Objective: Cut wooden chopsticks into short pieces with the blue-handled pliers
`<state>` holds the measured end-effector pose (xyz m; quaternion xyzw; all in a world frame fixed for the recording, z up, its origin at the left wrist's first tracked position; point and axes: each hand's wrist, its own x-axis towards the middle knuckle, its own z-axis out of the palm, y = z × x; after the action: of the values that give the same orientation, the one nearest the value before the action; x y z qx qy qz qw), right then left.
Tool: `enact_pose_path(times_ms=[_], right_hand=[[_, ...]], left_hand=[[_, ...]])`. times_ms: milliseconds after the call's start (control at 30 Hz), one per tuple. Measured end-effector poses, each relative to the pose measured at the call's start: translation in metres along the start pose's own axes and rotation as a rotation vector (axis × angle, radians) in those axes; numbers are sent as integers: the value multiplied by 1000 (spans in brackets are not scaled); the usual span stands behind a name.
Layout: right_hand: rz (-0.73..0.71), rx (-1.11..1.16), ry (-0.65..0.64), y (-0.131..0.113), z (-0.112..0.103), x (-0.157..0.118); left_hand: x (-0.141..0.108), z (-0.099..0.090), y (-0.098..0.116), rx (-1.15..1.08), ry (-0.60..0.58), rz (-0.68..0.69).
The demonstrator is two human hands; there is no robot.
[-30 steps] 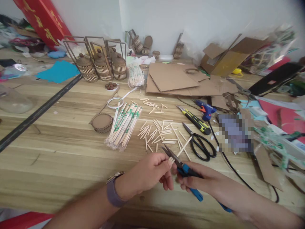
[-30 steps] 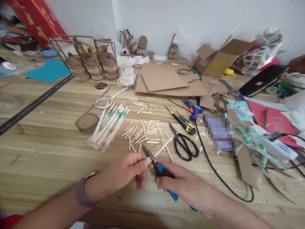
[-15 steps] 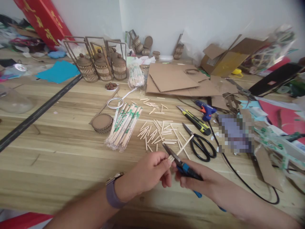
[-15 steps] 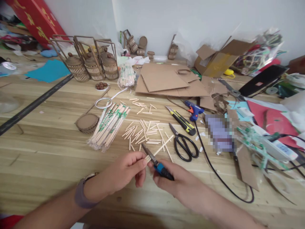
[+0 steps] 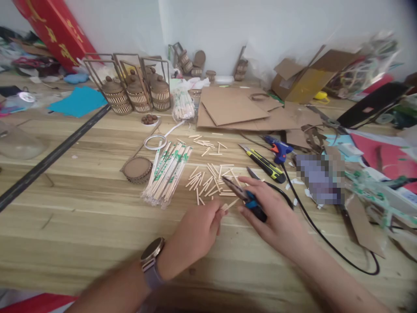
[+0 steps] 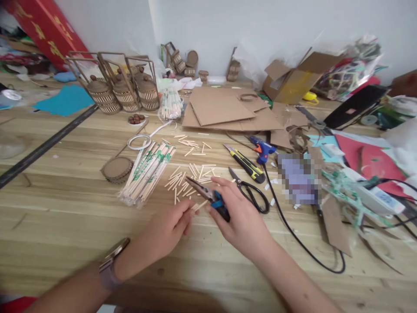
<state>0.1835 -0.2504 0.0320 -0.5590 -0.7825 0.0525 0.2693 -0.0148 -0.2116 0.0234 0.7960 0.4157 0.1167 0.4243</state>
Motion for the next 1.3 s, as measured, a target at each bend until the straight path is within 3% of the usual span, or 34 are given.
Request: enact_pose_path(times_ms=[100, 200, 433, 567, 733, 833, 1067, 1300], right_hand=[[54, -78, -65, 0, 15, 4], [85, -185, -14, -1, 26, 3], [94, -392, 46, -8, 34, 0], [108, -436, -1, -13, 34, 1], [127, -470, -22, -16, 36, 1], [122, -443, -51, -13, 33, 2], [231, 129, -222, 3, 13, 7], [277, 344, -203, 5, 7, 7]], left_hand=[[1, 2, 1, 305, 53, 13], [2, 4, 1, 553, 50, 8], [0, 4, 6, 692, 63, -32], [-1, 7, 6, 623, 44, -52], [-2, 14, 1, 534, 156, 12], [0, 10, -2, 484, 99, 17], [8, -11, -9, 31, -35, 108], [4, -16, -4, -141, -124, 108]])
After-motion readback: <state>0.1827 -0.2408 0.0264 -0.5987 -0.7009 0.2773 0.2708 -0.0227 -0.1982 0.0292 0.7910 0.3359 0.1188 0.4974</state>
